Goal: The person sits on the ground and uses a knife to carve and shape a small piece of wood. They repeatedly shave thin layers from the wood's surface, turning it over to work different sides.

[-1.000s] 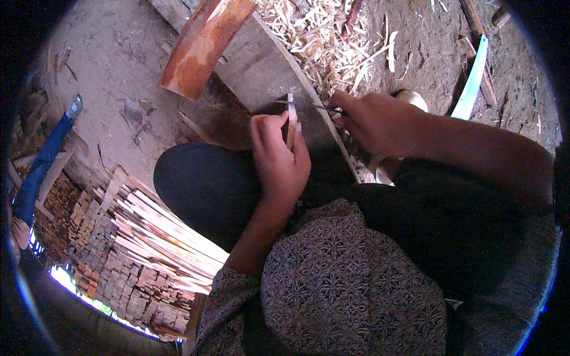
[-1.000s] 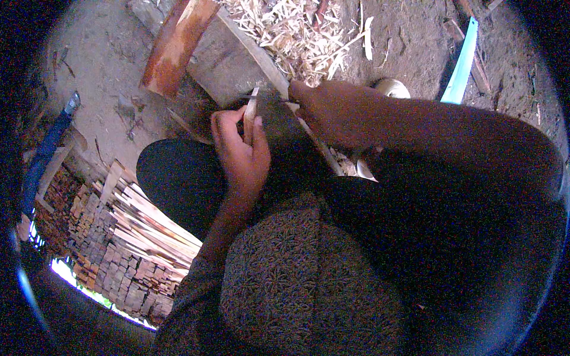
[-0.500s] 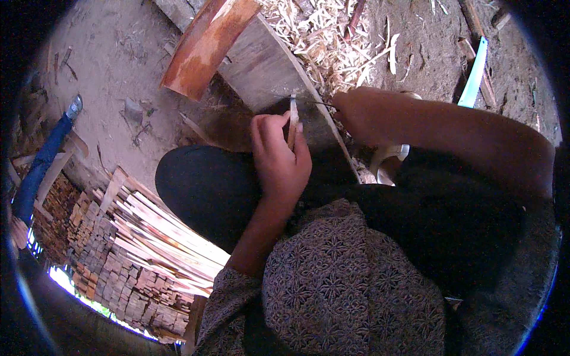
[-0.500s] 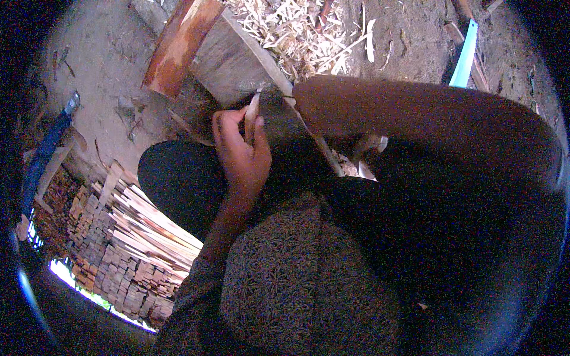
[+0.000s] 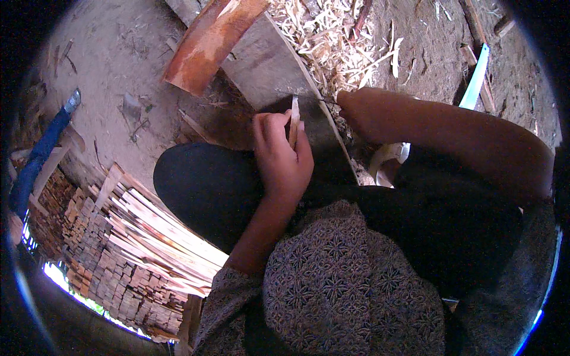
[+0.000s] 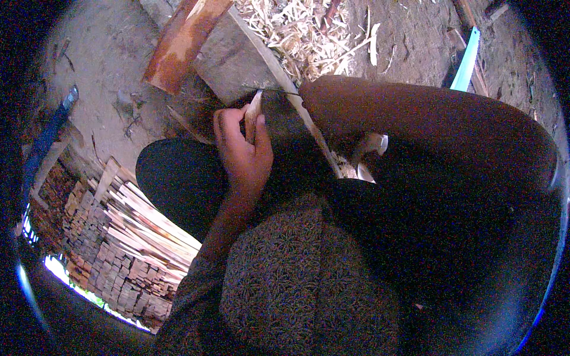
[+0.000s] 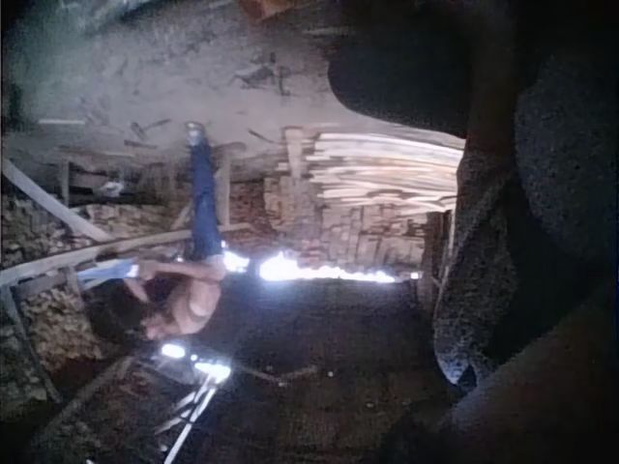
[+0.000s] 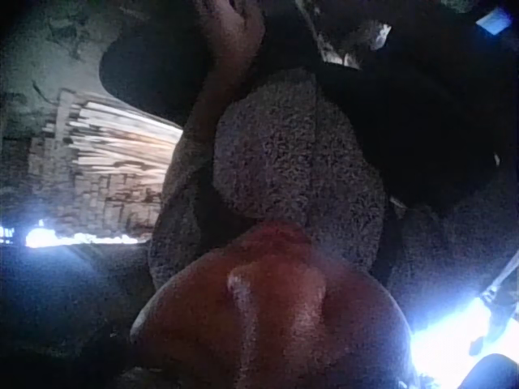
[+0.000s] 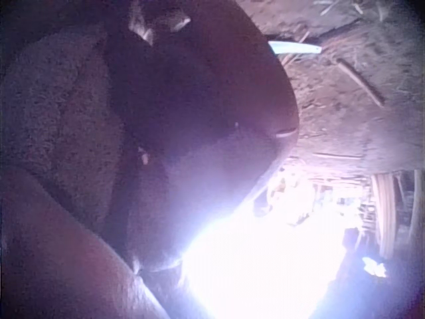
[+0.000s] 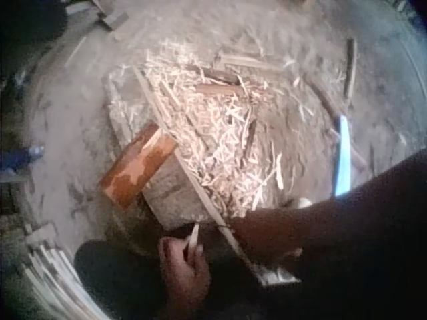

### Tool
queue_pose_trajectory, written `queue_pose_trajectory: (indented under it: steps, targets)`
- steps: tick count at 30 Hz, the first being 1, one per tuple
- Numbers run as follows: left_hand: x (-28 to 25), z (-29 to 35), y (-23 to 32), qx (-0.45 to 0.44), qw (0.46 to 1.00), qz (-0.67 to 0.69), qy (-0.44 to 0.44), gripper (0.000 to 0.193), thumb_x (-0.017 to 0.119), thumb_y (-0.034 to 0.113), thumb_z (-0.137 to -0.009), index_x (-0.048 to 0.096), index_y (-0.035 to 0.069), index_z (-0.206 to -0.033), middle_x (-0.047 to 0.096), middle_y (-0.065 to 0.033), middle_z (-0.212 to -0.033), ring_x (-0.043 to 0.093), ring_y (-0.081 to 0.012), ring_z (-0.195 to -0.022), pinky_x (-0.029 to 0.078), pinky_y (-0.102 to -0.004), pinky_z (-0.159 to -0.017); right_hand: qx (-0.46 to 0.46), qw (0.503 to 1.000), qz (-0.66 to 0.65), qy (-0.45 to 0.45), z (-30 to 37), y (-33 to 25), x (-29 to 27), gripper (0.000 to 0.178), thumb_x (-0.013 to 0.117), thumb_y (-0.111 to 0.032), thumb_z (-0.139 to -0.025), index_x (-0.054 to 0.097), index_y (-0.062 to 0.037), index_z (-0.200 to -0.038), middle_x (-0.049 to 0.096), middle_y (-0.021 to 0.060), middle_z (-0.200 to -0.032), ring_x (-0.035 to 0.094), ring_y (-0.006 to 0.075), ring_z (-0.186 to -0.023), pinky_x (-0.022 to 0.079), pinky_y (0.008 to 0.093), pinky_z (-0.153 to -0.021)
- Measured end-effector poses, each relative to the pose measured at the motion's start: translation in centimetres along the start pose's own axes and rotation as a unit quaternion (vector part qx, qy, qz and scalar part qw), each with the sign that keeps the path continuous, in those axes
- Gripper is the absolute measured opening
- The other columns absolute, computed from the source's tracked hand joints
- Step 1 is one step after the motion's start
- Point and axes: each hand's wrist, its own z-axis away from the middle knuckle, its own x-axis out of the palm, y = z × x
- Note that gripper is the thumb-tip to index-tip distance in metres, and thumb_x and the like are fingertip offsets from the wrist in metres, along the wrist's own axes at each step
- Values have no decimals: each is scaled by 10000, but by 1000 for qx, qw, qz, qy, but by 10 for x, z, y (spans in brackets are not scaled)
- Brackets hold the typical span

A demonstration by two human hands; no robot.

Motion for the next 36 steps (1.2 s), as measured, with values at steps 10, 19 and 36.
queue_pose_trajectory:
  steps: [10, 19, 36]
  targets:
    - [1, -2, 4, 11, 1000, 2, 4, 201, 614, 26, -883, 540, -19, -1064, 520, -218, -985, 541, -411, -918, 449, -476, -809, 89, 988, -116, 44, 9, -6, 2, 252, 574, -140, -900, 497, 51, -1046, 659, 287, -827, 665, 477, -855, 516, 549, -730]
    - [1, 5, -1, -7, 1000, -1, 17, 207, 616, 31, -878, 541, -16, -1065, 519, -230, -997, 548, -428, -926, 451, -481, -804, 38, 996, -83, 8, 17, -28, -25, 231, 565, -132, -907, 502, 51, -1032, 655, 279, -816, 665, 468, -841, 512, 550, -724]
    - [2, 4, -1, -4, 1000, 9, 5, 197, 623, 69, -894, 544, -22, -1050, 523, -209, -989, 540, -391, -934, 439, -464, -842, 81, 993, -83, -4, 21, -26, -25, 350, 668, -149, -817, 560, 63, -1074, 678, 287, -892, 691, 441, -882, 565, 499, -765]
